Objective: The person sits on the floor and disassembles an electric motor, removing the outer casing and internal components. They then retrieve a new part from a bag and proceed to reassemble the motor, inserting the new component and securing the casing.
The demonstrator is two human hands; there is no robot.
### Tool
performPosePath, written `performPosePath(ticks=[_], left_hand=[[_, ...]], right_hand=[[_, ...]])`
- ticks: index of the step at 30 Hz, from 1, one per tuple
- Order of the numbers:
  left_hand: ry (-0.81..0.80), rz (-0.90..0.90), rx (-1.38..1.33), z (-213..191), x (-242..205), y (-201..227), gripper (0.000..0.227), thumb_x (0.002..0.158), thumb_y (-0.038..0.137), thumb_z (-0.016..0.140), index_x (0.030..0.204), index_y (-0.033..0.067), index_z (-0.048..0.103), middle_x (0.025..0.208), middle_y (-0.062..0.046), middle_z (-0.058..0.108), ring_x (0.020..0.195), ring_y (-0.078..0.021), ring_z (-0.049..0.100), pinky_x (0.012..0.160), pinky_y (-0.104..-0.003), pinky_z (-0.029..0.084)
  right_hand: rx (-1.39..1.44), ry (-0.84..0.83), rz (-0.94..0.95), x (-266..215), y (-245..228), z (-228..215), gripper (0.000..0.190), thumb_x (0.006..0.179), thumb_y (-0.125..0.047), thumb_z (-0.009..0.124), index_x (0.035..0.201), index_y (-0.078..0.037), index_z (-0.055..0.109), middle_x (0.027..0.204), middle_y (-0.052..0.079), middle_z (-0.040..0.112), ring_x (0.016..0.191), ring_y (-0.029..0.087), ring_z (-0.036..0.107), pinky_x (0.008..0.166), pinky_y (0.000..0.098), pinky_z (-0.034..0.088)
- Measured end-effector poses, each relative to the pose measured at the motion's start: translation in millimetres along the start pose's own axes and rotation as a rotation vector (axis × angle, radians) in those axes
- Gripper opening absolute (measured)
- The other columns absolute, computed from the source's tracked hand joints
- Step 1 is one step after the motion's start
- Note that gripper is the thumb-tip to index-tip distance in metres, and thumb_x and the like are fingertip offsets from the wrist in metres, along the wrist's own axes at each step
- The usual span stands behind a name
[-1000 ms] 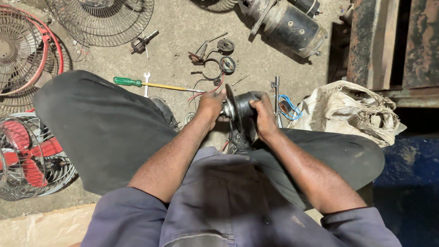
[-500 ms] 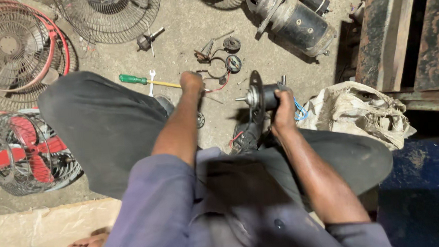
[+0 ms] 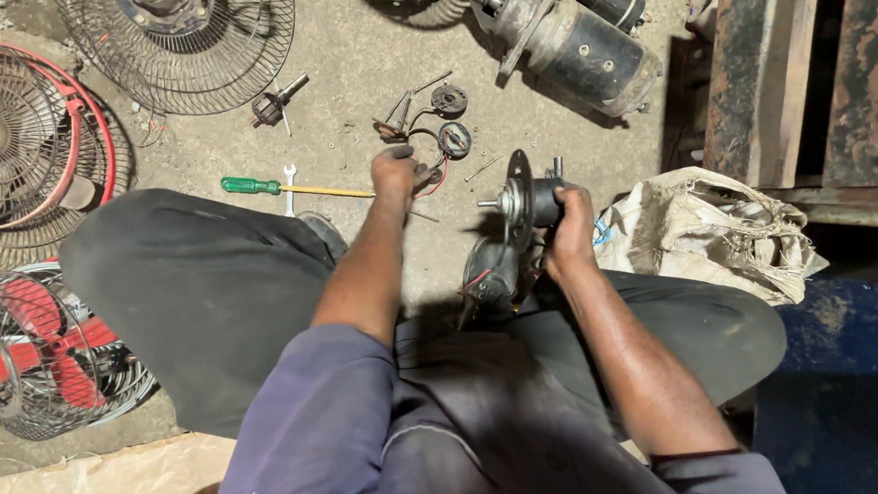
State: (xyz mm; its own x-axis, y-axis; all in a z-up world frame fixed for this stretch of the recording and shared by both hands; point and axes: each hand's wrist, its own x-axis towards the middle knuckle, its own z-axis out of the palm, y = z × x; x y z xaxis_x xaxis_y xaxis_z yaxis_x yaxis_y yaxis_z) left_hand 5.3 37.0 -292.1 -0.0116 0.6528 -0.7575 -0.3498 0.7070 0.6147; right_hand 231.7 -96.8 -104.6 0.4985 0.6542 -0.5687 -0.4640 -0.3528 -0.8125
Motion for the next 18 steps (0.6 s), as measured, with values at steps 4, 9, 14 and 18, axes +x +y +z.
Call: performPosePath(ticks=[4,9,14,18], left_hand=[[-0.198,-0.005,0.21,11,-59,57,0.061,0.093,0.034,0.071,0.141,0.001,0.054,0.116,-0.017,0.069,0.088,-0.0247,0.069,0.062,-0.038,0.061],[-0.743,0.25,0.599,52,-151,96,0.108,0.081,0.054,0.079,0.159,0.0088,0.021,0.153,-0.025,0.039,0.138,-0.0335,0.042,0.104,-0.052,0.047],[-0.587,0.434,1.035,44,-201,110,0.086,0.084,0.055,0.079,0.142,-0.0011,0.049,0.136,-0.028,0.062,0.129,-0.0352,0.061,0.109,-0.04,0.046],[-0.509,0.537,1.139,26,-231,114,0.061,0.086,0.044,0.075,0.128,0.0006,0.065,0.12,-0.025,0.07,0.113,-0.0371,0.068,0.096,-0.045,0.051]], right_hand=[[-0.014,-0.062,0.044,0,4,9,0.021,0.091,-0.025,0.057,0.11,-0.015,0.058,0.094,0.004,0.061,0.079,0.017,0.061,0.065,0.036,0.051],[0.05,-0.258,-0.063,-12,-4,24,0.031,0.092,-0.019,0.053,0.12,-0.01,0.061,0.102,0.004,0.064,0.09,0.016,0.063,0.081,0.033,0.054],[0.156,-0.365,-0.078,-23,-14,34,0.033,0.097,-0.024,0.049,0.122,-0.007,0.062,0.105,0.006,0.067,0.095,0.017,0.066,0.088,0.0332,0.055],[0.134,-0.37,-0.072,-31,-18,35,0.036,0.104,-0.034,0.048,0.115,-0.003,0.065,0.1,0.008,0.07,0.088,0.019,0.068,0.083,0.0363,0.056]])
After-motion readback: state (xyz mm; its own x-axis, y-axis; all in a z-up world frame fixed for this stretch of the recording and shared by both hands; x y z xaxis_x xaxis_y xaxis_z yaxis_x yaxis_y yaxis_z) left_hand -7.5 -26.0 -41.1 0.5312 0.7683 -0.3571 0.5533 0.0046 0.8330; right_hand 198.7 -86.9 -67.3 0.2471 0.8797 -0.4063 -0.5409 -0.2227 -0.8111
